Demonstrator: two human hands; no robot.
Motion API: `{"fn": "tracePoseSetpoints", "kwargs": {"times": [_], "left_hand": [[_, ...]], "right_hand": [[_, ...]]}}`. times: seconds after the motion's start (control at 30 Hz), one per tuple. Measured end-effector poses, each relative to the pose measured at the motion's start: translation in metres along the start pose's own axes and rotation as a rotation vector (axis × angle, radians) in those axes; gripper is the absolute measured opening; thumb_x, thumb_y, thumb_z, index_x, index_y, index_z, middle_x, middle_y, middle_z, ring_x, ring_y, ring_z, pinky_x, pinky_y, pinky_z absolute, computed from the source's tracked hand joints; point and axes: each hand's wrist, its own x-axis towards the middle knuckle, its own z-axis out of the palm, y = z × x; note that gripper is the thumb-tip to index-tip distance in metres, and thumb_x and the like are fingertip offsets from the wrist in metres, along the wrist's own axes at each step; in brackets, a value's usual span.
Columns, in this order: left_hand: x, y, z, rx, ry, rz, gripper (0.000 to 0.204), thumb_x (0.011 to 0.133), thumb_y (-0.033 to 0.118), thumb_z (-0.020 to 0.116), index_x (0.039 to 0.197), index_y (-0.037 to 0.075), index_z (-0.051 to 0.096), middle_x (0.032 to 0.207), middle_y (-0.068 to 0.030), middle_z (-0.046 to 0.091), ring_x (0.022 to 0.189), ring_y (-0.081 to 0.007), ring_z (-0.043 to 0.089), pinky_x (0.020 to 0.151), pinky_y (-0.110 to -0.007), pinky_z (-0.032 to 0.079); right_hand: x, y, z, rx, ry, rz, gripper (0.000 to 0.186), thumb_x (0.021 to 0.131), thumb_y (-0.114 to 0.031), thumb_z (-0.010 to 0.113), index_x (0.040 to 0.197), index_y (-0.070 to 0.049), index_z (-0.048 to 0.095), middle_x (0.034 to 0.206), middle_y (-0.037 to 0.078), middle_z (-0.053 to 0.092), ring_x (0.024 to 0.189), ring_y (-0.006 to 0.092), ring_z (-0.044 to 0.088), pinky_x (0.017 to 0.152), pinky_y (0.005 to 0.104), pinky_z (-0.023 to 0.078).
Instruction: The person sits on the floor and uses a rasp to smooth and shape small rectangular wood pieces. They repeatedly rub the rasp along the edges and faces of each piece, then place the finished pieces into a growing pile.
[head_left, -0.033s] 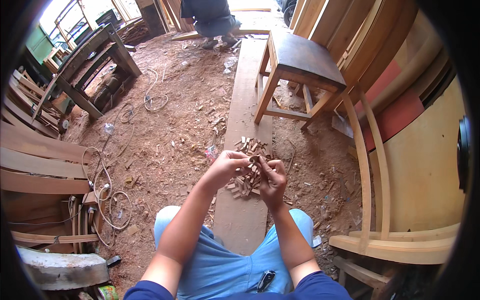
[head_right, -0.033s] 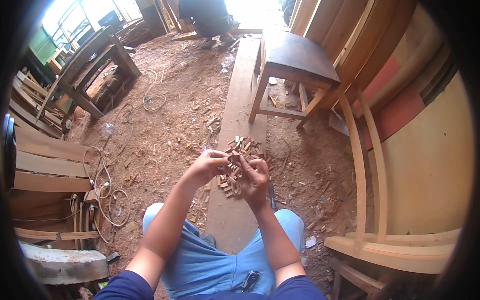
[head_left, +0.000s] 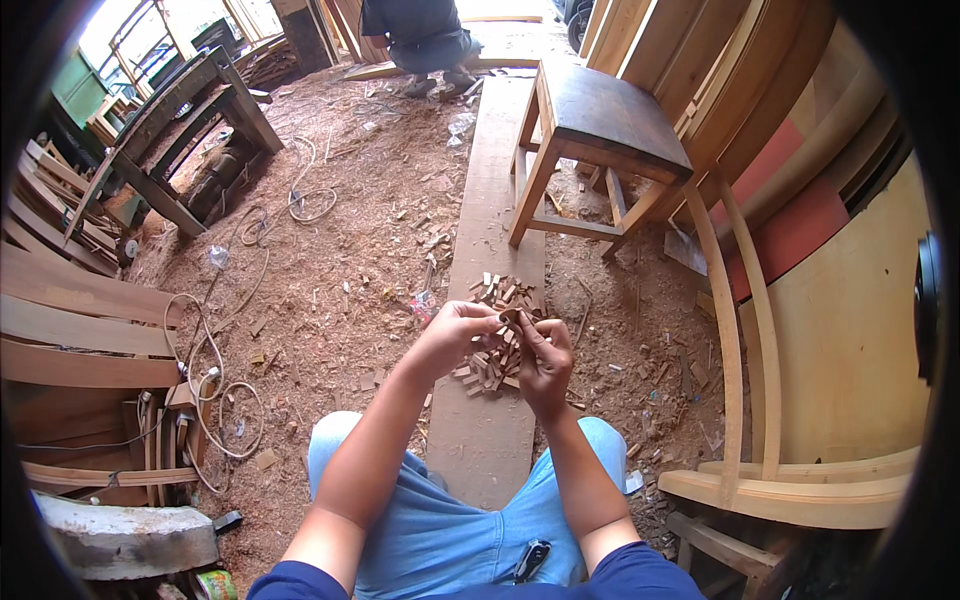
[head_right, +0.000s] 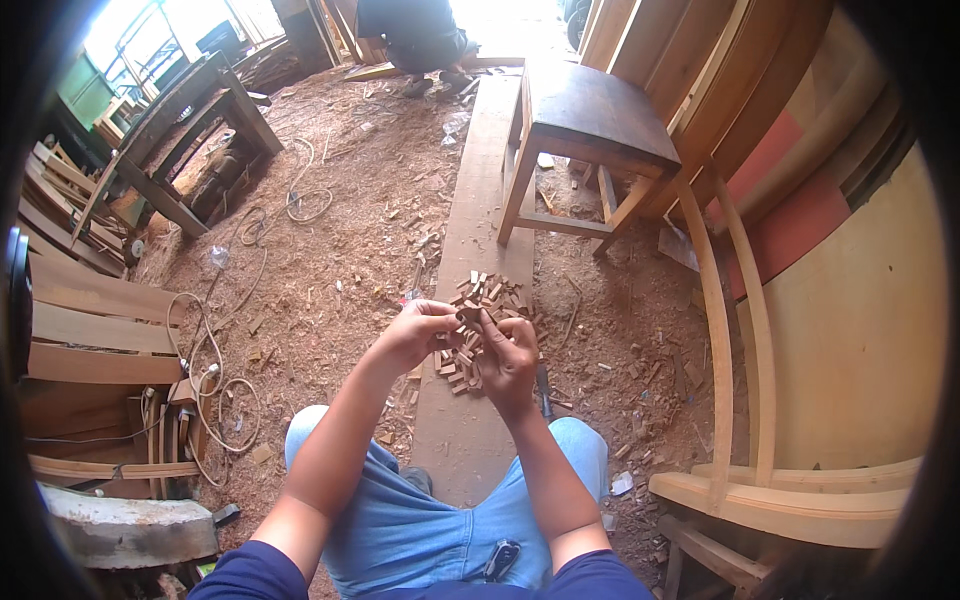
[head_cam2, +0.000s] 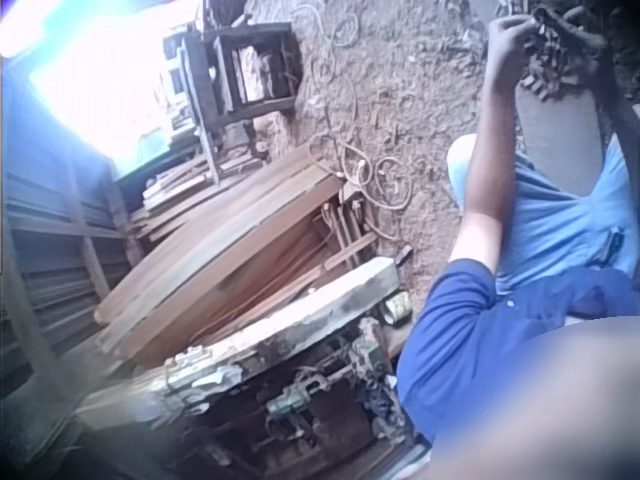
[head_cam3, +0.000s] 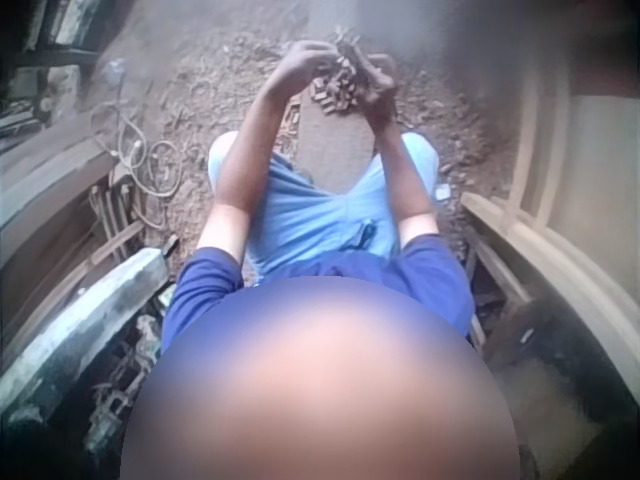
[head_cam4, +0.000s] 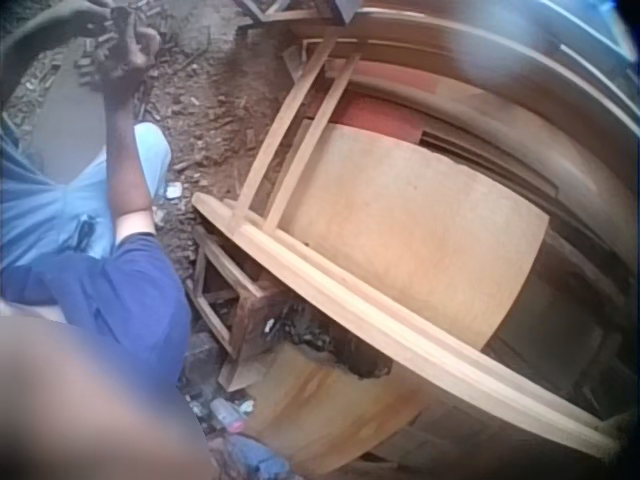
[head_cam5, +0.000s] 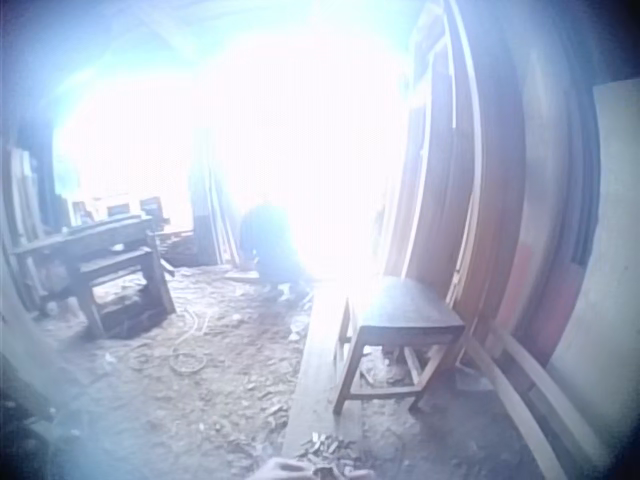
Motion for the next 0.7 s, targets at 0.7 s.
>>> {"fn": "tracePoseSetpoints", "kwargs": {"times": [0.7], "left_hand": [[-0.003,0.003,0.009,-0.057,0.036,-0.025,0.016,0.098,0.012,0.073,0.110,0.001,0.078,0.100,-0.0090,0.078,0.091,-0.0166,0.075,0.083,-0.034,0.064]], "right_hand": [[0.005,-0.016,-0.013,-0.115,-0.075,-0.131,0.040,0.088,0.007,0.074,0.126,-0.005,0.079,0.088,0.008,0.059,0.083,0.0225,0.057,0.074,0.0339,0.048]]}}
